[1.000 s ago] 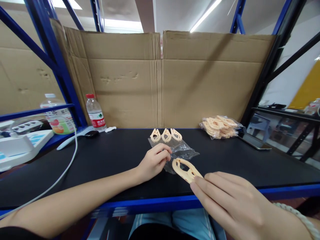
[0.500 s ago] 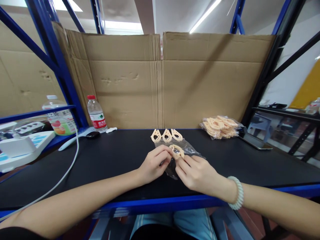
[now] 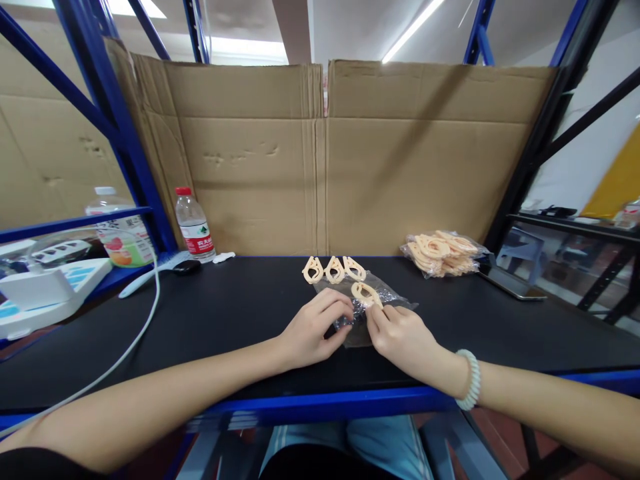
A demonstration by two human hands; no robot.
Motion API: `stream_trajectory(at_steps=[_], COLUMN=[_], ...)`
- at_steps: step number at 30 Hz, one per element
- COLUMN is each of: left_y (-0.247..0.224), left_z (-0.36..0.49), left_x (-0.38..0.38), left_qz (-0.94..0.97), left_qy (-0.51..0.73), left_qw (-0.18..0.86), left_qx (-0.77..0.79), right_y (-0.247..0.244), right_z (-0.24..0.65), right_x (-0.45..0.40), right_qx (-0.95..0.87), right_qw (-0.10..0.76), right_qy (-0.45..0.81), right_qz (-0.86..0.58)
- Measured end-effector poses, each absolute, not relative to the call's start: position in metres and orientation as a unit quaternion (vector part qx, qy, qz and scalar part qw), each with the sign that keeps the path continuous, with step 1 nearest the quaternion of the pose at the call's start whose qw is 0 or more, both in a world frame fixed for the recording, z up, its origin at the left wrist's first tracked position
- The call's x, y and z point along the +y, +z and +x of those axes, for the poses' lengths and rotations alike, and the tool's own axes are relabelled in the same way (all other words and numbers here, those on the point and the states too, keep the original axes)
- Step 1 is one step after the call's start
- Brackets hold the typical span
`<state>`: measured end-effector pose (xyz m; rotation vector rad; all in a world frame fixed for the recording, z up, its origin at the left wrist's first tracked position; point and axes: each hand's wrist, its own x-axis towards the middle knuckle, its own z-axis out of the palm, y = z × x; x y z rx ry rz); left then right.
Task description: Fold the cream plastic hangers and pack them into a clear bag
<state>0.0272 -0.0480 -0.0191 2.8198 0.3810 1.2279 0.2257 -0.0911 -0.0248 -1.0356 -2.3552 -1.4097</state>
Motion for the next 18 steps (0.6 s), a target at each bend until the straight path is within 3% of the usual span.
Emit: stream_trajectory(at_steps=[4,8,15,18], left_y=[-0.008,-0.004,-0.011,-0.01], left_z=[0.021,0.016,0.028,0.025], left_x=[-0.049,-0.042,-0.027,-0.019], left_qz=[0.916,0.948,0.951,0.943], left_qy=[0.383,0.294,0.231,0.226], left_qw=[0.035,0.037,-0.17,-0.196], left_qx=[0.11,0.115,0.119,0.143], right_y=[-0.028,-0.03,-0.026,-0.02], right_z=[0.231,0.241,0.252,0.255], right_x=[-0.089,-0.088,-0.086,-0.087], right_qx=[-0.805,-0.806,-0.809,-0.814], right_qw=[0.102,0.098,0.142,0.158], right_qy=[-0.471,-0.47,-0.491,-0.488], right_qz=[-0.348,-0.345,-0.289,-0.272])
